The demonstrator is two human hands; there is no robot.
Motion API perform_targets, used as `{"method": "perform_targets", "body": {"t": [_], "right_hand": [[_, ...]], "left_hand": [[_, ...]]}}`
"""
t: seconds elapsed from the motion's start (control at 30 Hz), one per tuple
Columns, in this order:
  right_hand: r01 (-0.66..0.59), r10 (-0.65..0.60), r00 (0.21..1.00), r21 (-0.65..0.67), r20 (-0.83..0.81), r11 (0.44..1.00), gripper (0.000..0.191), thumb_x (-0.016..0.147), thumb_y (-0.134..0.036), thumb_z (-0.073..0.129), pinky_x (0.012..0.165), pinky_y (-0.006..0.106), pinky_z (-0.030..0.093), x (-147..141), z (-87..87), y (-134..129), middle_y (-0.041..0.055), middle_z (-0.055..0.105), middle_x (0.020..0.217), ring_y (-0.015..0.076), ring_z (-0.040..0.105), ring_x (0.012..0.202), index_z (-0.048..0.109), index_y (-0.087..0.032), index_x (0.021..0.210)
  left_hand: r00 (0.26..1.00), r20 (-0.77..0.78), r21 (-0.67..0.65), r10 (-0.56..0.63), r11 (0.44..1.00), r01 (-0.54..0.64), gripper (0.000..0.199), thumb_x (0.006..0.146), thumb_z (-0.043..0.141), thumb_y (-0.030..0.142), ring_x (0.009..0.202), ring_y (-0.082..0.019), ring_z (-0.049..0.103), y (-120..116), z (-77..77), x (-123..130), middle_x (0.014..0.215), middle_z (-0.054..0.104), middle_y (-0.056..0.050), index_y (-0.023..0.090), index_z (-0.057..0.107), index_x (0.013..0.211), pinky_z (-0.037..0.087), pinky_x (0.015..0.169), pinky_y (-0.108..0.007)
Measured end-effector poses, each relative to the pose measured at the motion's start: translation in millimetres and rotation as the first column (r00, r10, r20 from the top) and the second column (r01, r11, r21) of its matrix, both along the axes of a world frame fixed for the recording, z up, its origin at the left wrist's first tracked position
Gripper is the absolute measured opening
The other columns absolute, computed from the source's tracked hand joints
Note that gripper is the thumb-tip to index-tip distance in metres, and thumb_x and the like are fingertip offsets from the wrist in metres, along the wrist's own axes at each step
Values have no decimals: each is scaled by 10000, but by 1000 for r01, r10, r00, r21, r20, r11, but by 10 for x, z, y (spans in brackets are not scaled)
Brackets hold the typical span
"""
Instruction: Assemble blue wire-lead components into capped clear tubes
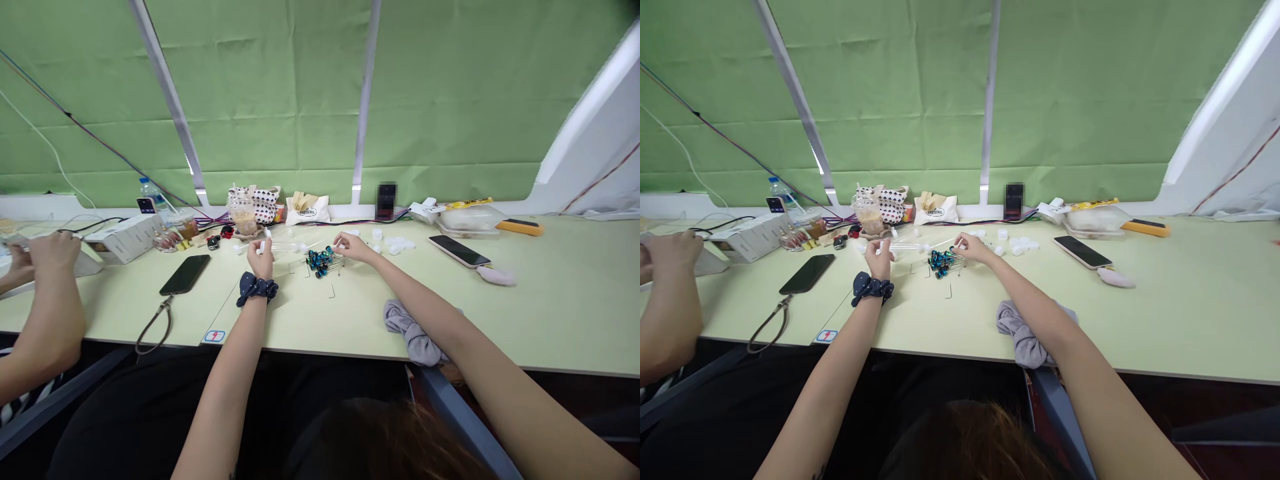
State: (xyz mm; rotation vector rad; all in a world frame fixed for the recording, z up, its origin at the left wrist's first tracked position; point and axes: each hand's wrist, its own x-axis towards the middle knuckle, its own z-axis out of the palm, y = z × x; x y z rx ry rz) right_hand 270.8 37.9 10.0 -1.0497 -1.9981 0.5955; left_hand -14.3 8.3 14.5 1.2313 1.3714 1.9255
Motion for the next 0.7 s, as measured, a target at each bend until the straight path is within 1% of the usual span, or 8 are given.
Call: {"method": "perform_targets", "body": {"t": [0.1,0.17,0.27,0.37,0.43,0.53,0.63,0.7], "right_hand": [[176,-174,984,64,-40,982,271,705,-404,656,590,238,358,148,-20,124,0,559,743,119,443,602,559,-183,828],[324,-323,946,79,-33,943,260,697,-388,668,631,262,381,276,-37,216,15,563,771,138,466,635,561,-181,812],[564,-566,825,82,0,822,260,699,-326,674,725,306,404,455,-69,314,59,574,869,183,513,751,588,-166,884],[717,-727,685,123,54,686,365,720,-287,659,829,350,393,554,-107,343,137,509,1140,241,515,965,588,-162,1054],[741,-749,640,123,171,661,378,739,-309,649,859,385,382,566,-131,334,160,458,1227,286,475,1072,591,-177,1089],[723,-681,613,63,402,688,357,749,-344,651,875,447,363,529,-154,305,170,514,1166,342,430,1131,609,-183,1064],[721,-620,569,34,540,692,364,759,-279,642,898,485,329,484,-156,276,161,570,1110,346,437,1133,590,-186,1107],[726,-604,550,27,576,687,372,770,-223,620,909,487,314,464,-148,260,153,590,1100,331,458,1125,574,-190,1139]], "left_hand": [[998,55,86,15,996,-20,277,759,610,397,463,-55,505,32,-28,-4,751,522,21,176,484,868,434,483,-196],[997,73,91,-12,996,5,304,755,619,402,500,-65,545,57,-52,-13,778,548,4,171,498,912,482,525,-205],[998,60,110,-31,994,25,338,743,641,391,546,-76,575,95,-90,-37,797,580,-14,167,531,972,511,561,-209],[998,57,127,-40,991,32,372,717,676,362,586,-84,601,143,-133,-69,847,582,-29,166,584,1020,521,571,-208],[996,80,116,-36,993,27,391,694,698,333,597,-85,609,181,-165,-94,846,552,-22,166,620,1039,526,585,-211],[993,96,92,-66,994,57,442,672,707,292,626,-86,606,233,-216,-127,781,512,3,163,643,1090,524,634,-219],[988,67,57,-137,989,133,536,669,707,269,688,-100,605,267,-267,-143,725,532,15,153,609,1183,507,726,-250],[978,46,13,-203,979,203,616,676,707,262,801,-130,624,277,-296,-137,796,595,-15,156,551,1262,485,817,-285]]}}
